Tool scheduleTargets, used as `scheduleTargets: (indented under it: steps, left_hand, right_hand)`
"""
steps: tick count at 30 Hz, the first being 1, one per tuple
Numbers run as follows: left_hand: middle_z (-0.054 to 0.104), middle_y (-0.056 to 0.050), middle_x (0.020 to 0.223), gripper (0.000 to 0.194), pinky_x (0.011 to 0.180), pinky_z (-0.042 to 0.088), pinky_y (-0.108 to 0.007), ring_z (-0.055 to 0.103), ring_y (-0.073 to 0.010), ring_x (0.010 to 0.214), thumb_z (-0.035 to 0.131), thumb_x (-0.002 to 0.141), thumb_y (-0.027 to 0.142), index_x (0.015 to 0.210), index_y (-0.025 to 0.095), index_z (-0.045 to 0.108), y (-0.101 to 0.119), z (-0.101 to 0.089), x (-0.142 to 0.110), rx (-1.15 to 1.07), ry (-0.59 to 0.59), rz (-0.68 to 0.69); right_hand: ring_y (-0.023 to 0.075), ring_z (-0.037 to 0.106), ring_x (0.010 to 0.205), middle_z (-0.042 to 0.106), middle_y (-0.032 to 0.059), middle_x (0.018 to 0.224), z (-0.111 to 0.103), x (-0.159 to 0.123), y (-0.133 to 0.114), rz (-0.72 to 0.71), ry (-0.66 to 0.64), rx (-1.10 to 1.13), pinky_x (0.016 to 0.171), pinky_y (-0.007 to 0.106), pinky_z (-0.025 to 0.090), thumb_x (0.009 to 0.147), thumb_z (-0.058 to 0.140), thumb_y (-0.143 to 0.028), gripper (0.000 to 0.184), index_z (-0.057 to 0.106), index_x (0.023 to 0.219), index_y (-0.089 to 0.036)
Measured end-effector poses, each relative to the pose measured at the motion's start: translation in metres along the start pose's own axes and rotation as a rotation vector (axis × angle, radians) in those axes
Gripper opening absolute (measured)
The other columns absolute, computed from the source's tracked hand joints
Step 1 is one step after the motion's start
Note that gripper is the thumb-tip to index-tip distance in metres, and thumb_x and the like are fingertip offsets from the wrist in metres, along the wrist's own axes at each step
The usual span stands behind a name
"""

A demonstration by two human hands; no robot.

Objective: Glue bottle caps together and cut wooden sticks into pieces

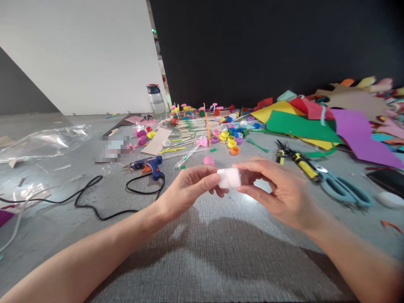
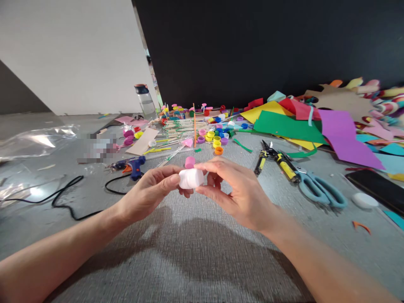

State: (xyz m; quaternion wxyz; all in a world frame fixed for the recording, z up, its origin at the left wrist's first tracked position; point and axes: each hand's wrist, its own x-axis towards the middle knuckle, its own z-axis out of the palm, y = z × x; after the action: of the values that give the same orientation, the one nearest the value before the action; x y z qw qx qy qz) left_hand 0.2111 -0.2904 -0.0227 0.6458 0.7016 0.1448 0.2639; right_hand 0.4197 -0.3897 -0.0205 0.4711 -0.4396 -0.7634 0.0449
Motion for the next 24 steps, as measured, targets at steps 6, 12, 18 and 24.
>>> scheduleTargets:
  steps: [6, 12, 18, 24]
  left_hand:
    - [0.072, -0.005, 0.094, 0.032, 0.077, 0.050, -0.028, 0.065, -0.0159, 0.083, 0.080, 0.081, 0.035, 0.106, 0.017, 0.069, 0.0048, 0.0055, -0.0012, -0.115, 0.055, 0.011]
    - [0.071, -0.003, 0.088, 0.023, 0.076, 0.050, -0.026, 0.063, -0.0138, 0.080, 0.079, 0.083, 0.032, 0.097, 0.016, 0.070, 0.0065, 0.0097, -0.0018, -0.087, 0.097, 0.025]
    - [0.071, -0.003, 0.089, 0.022, 0.076, 0.050, -0.026, 0.063, -0.0131, 0.080, 0.077, 0.084, 0.031, 0.097, 0.015, 0.069, 0.0065, 0.0102, -0.0020, -0.057, 0.106, 0.038]
    - [0.072, -0.004, 0.093, 0.024, 0.078, 0.050, -0.027, 0.064, -0.0145, 0.083, 0.077, 0.084, 0.034, 0.098, 0.016, 0.069, 0.0033, 0.0088, -0.0024, -0.002, 0.112, 0.050]
  right_hand:
    - [0.0168, 0.065, 0.077, 0.068, 0.0023, 0.094, 0.0001, -0.0021, -0.0001, 0.077, 0.003, 0.050, 0.066, 0.031, 0.055, 0.093, 0.069, -0.030, 0.025, 0.065, 0.117, -0.026]
    - [0.0176, 0.066, 0.080, 0.067, 0.0021, 0.091, 0.0022, -0.0055, -0.0014, 0.149, 0.013, 0.153, 0.068, 0.030, 0.057, 0.093, 0.068, -0.028, 0.021, 0.067, 0.114, -0.026]
    - [0.0177, 0.065, 0.081, 0.066, 0.0021, 0.090, 0.0028, -0.0055, -0.0022, 0.158, 0.012, 0.158, 0.069, 0.031, 0.058, 0.093, 0.068, -0.028, 0.021, 0.067, 0.114, -0.025]
    - [0.0189, 0.066, 0.082, 0.067, 0.0034, 0.092, 0.0018, -0.0053, -0.0028, 0.151, 0.009, 0.135, 0.070, 0.033, 0.060, 0.093, 0.068, -0.030, 0.021, 0.067, 0.114, -0.025]
